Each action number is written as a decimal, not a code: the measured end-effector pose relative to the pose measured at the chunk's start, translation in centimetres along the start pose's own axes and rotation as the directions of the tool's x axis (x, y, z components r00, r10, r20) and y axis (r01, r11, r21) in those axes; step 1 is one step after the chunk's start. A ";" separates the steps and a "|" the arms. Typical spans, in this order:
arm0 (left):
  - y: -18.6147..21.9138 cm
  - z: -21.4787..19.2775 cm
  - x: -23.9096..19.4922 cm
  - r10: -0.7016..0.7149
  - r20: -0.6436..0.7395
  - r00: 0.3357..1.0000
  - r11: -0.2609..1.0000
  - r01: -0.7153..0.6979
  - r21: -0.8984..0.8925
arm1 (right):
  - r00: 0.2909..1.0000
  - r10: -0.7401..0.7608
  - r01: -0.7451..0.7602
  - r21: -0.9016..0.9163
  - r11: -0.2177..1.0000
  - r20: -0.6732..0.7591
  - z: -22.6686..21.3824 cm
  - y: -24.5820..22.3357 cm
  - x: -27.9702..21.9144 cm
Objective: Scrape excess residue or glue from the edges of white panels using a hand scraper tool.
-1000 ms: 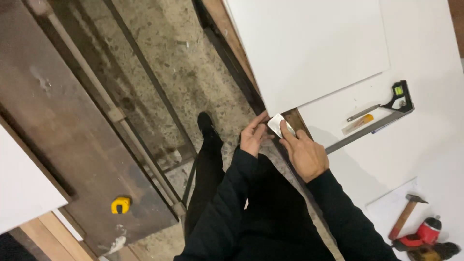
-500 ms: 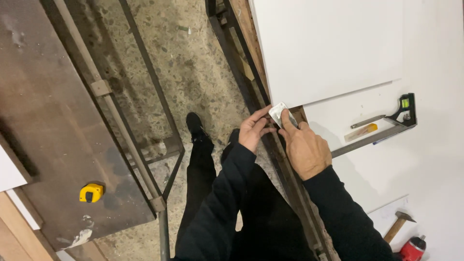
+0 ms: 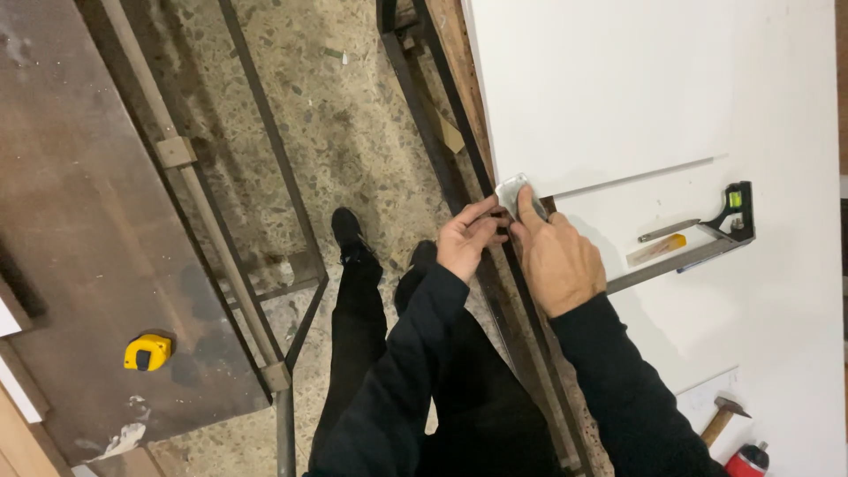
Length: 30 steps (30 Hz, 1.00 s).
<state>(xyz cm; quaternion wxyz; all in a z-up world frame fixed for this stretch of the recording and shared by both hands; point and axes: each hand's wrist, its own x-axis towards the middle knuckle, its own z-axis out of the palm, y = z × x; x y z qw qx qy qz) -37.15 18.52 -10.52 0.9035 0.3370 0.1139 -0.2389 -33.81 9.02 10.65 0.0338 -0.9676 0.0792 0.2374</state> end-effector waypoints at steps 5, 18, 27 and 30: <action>-1.7 -0.6 0.6 0.095 -0.007 0.995 0.987 -0.093 0.128 | 0.996 0.026 -0.025 -0.002 1.000 0.083 -0.4 -0.6 -0.6; 0.0 1.4 0.4 0.135 -0.104 0.985 0.969 -0.109 0.224 | 1.000 -0.011 0.011 0.001 1.000 -0.003 -0.6 -0.6 0.9; -1.6 2.0 2.0 0.209 -0.252 0.945 0.946 -0.129 0.299 | 0.993 0.046 -0.050 0.032 0.998 0.110 -2.3 -1.7 1.9; -2.6 1.3 2.4 0.185 -0.238 0.954 0.966 -0.132 0.222 | 0.999 -0.005 0.005 0.001 1.000 0.043 -1.5 -1.3 2.4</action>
